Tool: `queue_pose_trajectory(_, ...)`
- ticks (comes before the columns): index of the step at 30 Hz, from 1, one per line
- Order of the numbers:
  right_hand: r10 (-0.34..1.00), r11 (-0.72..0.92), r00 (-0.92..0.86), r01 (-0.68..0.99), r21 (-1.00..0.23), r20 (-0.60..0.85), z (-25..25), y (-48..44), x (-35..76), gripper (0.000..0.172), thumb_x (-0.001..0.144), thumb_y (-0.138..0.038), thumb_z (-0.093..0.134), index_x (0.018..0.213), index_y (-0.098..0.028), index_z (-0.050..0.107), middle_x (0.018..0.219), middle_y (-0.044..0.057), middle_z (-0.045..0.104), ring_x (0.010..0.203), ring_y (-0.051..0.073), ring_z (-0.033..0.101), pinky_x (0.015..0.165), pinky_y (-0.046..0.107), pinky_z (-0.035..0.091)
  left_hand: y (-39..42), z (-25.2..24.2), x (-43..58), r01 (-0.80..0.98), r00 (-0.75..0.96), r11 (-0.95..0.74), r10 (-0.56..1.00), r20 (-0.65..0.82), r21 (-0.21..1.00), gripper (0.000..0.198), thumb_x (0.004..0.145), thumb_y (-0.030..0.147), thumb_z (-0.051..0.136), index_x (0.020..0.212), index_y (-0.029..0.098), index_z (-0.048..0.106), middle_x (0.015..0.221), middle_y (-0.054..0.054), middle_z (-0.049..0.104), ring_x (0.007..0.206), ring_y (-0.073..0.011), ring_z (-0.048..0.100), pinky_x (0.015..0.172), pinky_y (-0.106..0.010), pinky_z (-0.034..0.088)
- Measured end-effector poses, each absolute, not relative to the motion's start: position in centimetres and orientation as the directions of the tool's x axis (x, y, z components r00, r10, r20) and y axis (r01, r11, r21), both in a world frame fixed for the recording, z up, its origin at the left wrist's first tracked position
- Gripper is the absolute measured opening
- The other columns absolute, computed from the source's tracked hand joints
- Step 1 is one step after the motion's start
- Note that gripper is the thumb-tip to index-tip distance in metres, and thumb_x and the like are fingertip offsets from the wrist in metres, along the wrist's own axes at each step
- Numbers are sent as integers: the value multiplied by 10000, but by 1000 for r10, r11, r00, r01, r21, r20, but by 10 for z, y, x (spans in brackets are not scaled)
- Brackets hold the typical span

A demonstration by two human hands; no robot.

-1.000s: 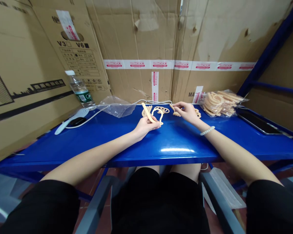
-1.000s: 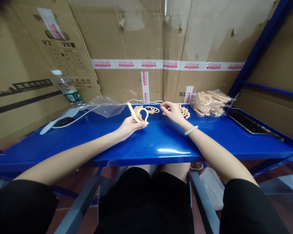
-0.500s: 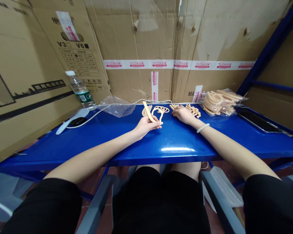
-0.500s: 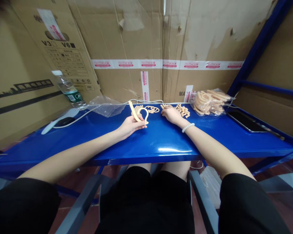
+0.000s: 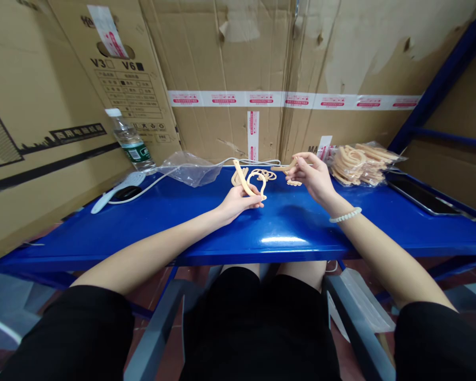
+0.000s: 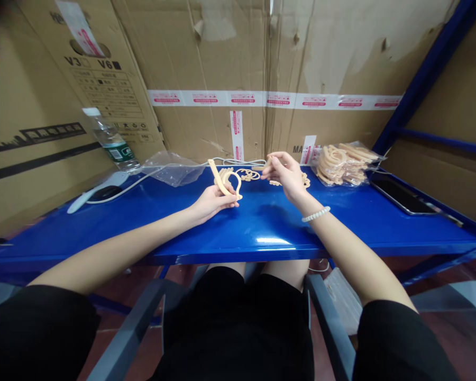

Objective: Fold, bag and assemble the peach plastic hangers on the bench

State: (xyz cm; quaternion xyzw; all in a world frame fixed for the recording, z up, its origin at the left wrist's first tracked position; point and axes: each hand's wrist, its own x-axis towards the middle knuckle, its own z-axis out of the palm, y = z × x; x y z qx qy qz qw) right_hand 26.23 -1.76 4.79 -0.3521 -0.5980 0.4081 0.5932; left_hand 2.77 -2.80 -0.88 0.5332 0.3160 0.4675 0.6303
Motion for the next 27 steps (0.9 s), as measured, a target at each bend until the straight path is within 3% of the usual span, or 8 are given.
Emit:
queue_pose_trajectory(6,988,67,-115,-264,-962,100,40,-21,249,47,936,-214,685,968,-180,680,831,48,777,721,130,732,684,234,578,-26,-12,27,-232,354,-74,922,155,970,401,636,199,924,856,130,596,799,-42,733,663,-128,702,676,-257,536)
queue_pose_trajectory(12,982,-40,-186,-283,-958,14,29,-20,243,244,839,-92,758,964,-225,596,812,8,781,721,127,734,729,252,588,-24,-12,26,-236,350,-161,906,238,958,365,614,191,899,814,135,598,826,-43,737,690,-144,695,692,-281,529)
queue_pose_trajectory(15,967,-80,-254,-226,-971,-20,28,-22,242,189,849,-90,735,953,-210,633,892,35,795,809,136,744,766,259,589,-23,-13,26,-240,341,-185,903,262,953,331,595,173,880,792,138,616,841,-41,744,705,-147,688,711,-291,529)
queue_pose_trajectory(19,946,-60,-324,-130,-990,-15,21,-20,241,146,794,-131,795,870,-183,682,959,61,792,923,167,732,796,270,588,-21,-14,26,-253,346,-180,901,262,951,309,576,157,870,793,137,651,852,-38,761,747,-147,690,781,-302,526)
queue_pose_trajectory(27,894,157,-426,15,-987,136,13,-23,238,241,711,-231,882,895,-170,738,854,29,755,777,144,693,770,282,598,-21,-15,26,-286,366,-159,893,261,945,350,573,143,887,814,140,633,833,-44,765,822,-178,722,894,-352,534)
